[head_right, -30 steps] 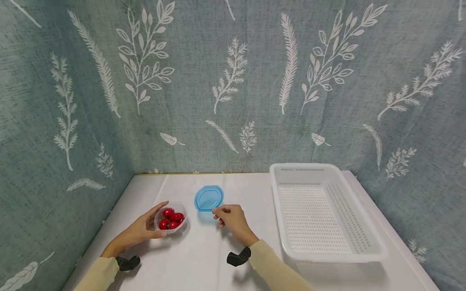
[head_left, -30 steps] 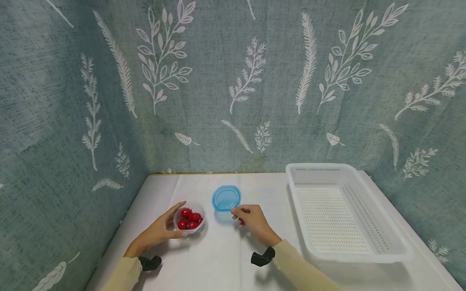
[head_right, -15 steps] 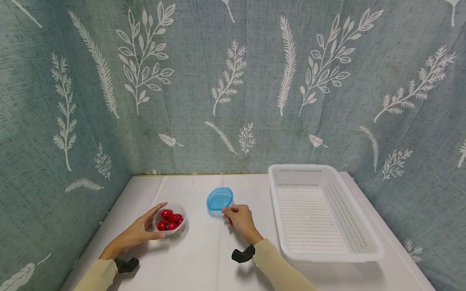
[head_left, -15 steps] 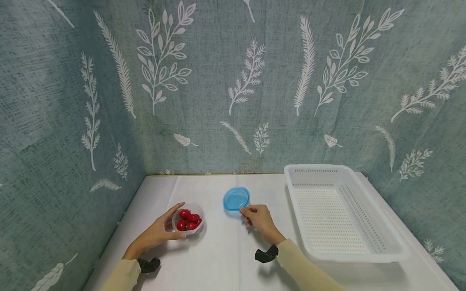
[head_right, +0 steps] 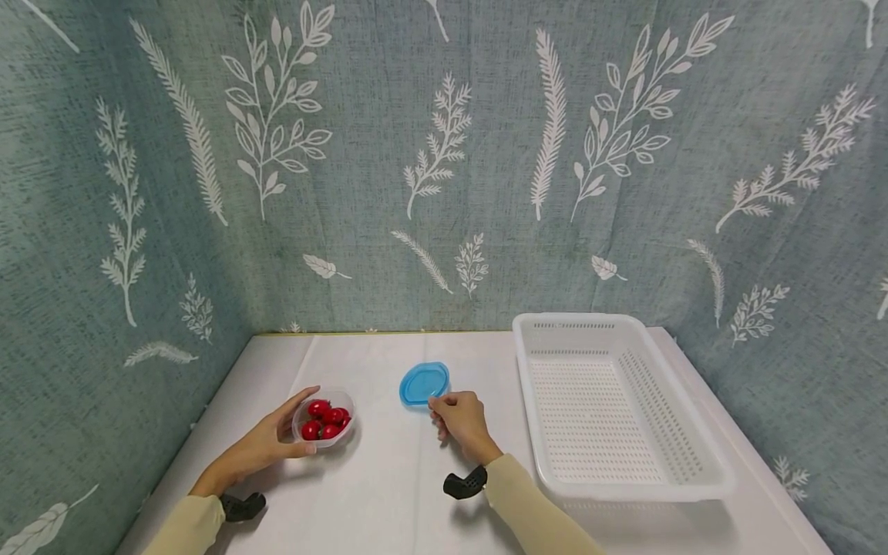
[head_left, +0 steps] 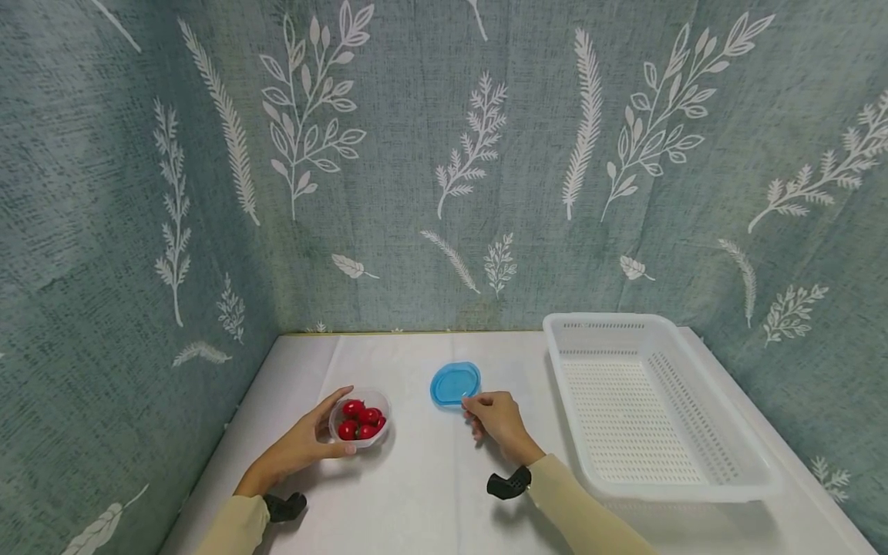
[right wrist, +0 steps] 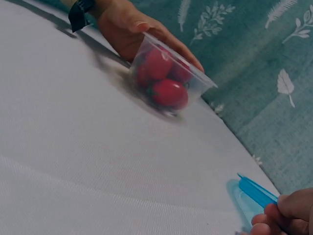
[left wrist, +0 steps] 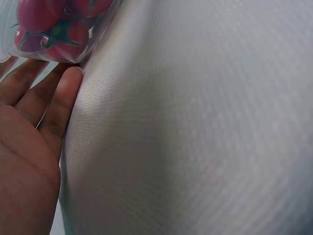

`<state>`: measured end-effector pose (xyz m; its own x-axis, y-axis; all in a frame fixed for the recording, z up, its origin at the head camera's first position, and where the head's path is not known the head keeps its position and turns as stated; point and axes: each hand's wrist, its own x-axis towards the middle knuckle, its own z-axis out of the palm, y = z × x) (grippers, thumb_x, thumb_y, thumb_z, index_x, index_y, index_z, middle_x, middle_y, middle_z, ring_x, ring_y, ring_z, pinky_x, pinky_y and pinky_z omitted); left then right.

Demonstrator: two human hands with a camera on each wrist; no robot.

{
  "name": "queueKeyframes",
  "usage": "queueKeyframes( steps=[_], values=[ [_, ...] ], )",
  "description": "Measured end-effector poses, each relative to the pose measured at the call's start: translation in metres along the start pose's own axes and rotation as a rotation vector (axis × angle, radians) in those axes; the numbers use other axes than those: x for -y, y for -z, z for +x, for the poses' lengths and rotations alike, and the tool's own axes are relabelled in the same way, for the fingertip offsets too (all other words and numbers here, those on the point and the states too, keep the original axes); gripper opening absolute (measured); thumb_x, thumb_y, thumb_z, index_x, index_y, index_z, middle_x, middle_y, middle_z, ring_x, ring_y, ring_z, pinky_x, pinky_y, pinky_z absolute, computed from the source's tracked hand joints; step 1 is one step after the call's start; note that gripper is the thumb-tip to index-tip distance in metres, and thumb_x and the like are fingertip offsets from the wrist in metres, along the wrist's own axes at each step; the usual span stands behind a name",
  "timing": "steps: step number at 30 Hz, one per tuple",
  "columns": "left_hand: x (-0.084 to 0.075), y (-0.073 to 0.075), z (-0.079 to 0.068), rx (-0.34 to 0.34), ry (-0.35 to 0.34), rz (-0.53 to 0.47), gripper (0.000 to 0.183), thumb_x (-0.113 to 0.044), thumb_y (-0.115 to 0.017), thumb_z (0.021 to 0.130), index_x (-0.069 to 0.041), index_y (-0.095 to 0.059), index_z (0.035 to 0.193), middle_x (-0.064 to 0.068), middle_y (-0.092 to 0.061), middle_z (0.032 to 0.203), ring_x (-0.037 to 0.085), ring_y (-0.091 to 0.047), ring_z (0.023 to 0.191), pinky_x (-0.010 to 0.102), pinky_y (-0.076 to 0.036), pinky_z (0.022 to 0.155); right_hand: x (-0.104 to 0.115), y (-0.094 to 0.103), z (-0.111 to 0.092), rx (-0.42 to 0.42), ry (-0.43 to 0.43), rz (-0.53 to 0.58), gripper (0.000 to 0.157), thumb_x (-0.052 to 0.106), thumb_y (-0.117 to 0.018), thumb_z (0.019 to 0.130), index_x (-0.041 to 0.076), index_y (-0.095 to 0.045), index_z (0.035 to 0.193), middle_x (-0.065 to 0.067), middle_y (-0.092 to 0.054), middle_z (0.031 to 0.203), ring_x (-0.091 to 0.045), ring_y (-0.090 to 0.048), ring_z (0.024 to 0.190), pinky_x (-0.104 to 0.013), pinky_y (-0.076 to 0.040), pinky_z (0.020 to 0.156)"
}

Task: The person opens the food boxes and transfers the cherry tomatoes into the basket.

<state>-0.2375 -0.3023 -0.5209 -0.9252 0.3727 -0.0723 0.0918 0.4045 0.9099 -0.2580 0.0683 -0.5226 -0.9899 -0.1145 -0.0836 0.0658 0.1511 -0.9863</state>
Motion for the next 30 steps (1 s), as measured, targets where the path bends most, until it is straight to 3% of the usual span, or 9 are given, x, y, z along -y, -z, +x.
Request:
queueKeyframes(
  steps=[4, 11, 20, 30],
  values=[
    [0.0, 0.0, -0.001, 0.001, -0.002, 0.007, 0.105, -0.027, -0.086, 0.085, -0.019, -0.019, 0.165, 0.021, -0.019, 0.168, 0.047, -0.022, 0.151, 0.065, -0.028, 0.114, 0.001, 0.0, -0.001, -0.02, -0.016, -0.058, 0.029, 0.023, -0.069, 0.101, -0.004, -0.074, 0.09, -0.01, -0.068, 0.073, -0.01, -0.053, 0.049, -0.024, -0.049, 0.046],
    [0.0, 0.0, -0.001, 0.004, 0.004, 0.003, 0.104, -0.027, -0.085, 0.086, -0.021, -0.019, 0.165, 0.02, -0.021, 0.168, 0.045, -0.025, 0.151, 0.063, -0.03, 0.114, -0.003, 0.002, 0.001, -0.12, 0.073, -0.337, 0.028, 0.022, -0.071, 0.098, 0.007, -0.073, 0.074, 0.003, -0.056, 0.054, -0.008, -0.046, 0.042, -0.025, -0.041, 0.048],
    [0.002, 0.001, 0.001, 0.001, 0.004, 0.017, 0.106, -0.03, -0.086, 0.085, -0.02, -0.018, 0.166, 0.018, -0.014, 0.17, 0.046, -0.016, 0.153, 0.064, -0.023, 0.116, 0.004, 0.005, 0.002, -0.141, 0.092, -0.345, 0.032, 0.025, -0.065, 0.102, 0.006, -0.071, 0.077, -0.001, -0.06, 0.06, -0.01, -0.047, 0.044, -0.025, -0.04, 0.044],
    [0.001, 0.0, 0.0, -0.011, -0.004, 0.012, 0.107, -0.031, -0.088, 0.083, -0.022, -0.02, 0.165, 0.019, -0.019, 0.169, 0.045, -0.021, 0.152, 0.065, -0.026, 0.115, 0.018, -0.005, 0.004, 0.035, 0.262, -0.41, 0.02, 0.027, -0.066, 0.102, 0.008, -0.074, 0.102, -0.002, -0.068, 0.084, -0.015, -0.062, 0.057, -0.029, -0.051, 0.05]
  ],
)
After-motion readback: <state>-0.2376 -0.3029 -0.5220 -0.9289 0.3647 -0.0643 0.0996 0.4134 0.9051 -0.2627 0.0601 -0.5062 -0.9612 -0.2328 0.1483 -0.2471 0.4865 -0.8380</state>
